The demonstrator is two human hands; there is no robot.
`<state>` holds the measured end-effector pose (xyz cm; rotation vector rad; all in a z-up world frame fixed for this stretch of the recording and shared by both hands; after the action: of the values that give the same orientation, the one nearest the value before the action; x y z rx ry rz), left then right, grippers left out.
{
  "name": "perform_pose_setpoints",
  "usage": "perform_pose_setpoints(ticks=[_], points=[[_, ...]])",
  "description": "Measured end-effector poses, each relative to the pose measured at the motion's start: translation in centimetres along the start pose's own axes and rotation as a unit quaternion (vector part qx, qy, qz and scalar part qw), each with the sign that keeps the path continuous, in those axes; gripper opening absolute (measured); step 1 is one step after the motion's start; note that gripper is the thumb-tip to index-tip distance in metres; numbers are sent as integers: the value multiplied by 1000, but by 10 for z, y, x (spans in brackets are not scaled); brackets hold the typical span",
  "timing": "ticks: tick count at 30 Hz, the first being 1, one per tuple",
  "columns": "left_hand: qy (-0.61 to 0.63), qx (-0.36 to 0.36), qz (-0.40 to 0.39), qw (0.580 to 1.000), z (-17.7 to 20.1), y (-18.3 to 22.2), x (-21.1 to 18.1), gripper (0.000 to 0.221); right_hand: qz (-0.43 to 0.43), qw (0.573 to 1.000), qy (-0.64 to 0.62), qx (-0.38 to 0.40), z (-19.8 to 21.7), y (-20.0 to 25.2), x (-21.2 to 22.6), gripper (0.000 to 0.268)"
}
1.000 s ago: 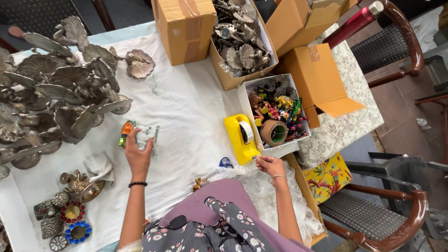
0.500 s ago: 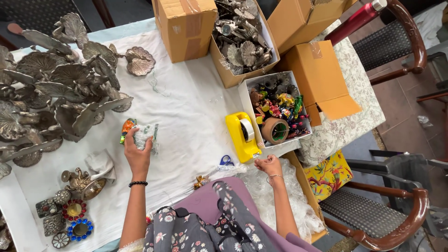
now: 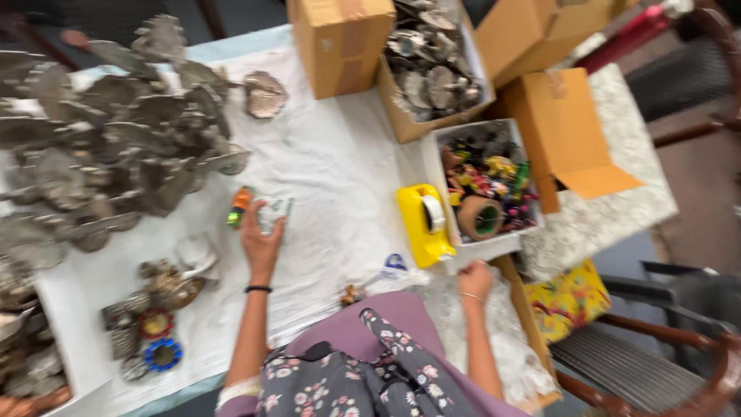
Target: The person wraps small decorative figurines in bubble wrap on a table covered with a white cloth. They use scissors to cut the bubble wrap and a tape dispenser to seal the wrapped items, placing the finished packages into a cardboard box.
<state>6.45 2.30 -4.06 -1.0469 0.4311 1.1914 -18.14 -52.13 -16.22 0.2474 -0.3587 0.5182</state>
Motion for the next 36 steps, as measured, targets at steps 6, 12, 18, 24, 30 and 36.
perform_pose_setpoints(ticks=[6, 12, 18, 24, 30, 36], points=[[0, -22, -5, 1000, 2, -2, -10, 50, 78, 945, -303, 99, 69, 32, 91, 27], [34, -10, 30, 999, 4, -6, -19, 51, 249, 876, -355, 211, 41, 74, 267, 12], [24, -4, 45, 999, 6, -8, -22, 52, 266, 767, -290, 507, -45, 153, 414, 82], [29, -10, 27, 999, 13, -11, -12, 61, 365, 700, -235, 566, -91, 181, 454, 94], [51, 8, 51, 997, 17, -9, -5, 65, 312, 691, -278, 590, -116, 186, 452, 94], [65, 19, 41, 997, 15, -7, 0, 65, 274, 724, -265, 576, -141, 187, 451, 92]])
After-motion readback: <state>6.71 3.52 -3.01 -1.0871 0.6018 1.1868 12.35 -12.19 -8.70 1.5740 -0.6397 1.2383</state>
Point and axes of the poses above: each hand's wrist, its own y-axis away from the middle knuckle, its own z-axis out of the back of the hand, x = y × z, the point moved 7 cm from there along -y, towards the middle knuckle, and after that the axes turned 12 degrees about -z, right-handed, at the moved point
